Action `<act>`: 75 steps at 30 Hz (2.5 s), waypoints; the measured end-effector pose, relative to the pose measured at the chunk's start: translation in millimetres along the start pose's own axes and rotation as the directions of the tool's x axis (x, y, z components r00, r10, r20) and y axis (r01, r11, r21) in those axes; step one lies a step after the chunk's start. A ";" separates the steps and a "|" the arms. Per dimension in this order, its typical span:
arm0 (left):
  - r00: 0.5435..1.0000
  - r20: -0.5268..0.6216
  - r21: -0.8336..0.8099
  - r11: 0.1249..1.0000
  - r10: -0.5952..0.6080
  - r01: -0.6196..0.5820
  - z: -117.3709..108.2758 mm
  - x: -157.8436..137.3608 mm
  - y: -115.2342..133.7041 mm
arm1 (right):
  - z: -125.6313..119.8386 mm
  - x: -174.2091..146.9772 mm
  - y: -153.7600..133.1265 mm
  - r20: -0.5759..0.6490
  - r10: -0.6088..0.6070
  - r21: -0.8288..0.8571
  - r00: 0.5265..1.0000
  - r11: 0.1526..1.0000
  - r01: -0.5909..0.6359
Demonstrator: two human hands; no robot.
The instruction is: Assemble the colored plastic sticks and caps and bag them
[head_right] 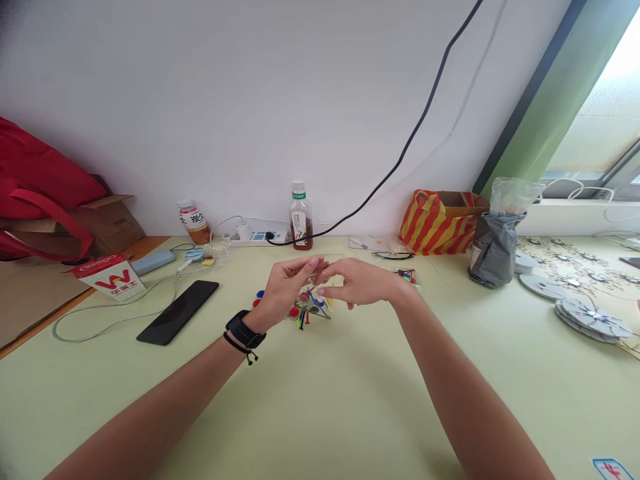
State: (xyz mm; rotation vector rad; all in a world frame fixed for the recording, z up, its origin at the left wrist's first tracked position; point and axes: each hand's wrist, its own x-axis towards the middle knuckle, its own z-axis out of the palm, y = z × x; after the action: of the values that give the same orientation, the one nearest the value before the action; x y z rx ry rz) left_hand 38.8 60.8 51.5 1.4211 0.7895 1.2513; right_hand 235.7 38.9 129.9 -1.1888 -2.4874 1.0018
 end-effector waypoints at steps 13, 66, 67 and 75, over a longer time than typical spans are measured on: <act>0.990 -0.104 -0.006 0.995 0.095 -0.096 1.5 1.1 10.8 | 7.9 6.5 0.1 -0.149 -0.207 -0.184 0.967 0.966 0.179; 0.878 0.446 0.191 0.977 -0.173 0.096 -22.8 0.5 33.9 | -20.5 -36.7 8.1 -0.149 -0.105 0.016 0.983 0.994 0.109; 0.886 0.433 0.165 0.981 -0.166 0.103 -19.3 -3.2 35.2 | -17.2 -41.5 10.7 -0.223 -0.108 0.091 0.969 0.987 0.131; 0.973 0.174 0.028 0.988 -0.154 0.152 -9.8 -49.9 5.3 | 68.8 -34.7 47.6 -0.432 0.094 0.631 0.897 0.742 0.227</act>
State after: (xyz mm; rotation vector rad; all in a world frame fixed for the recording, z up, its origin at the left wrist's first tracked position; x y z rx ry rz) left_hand 16.7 15.7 42.0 1.4323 0.7728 0.9894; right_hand 256.5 0.4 50.6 -0.9270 -1.5752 1.2791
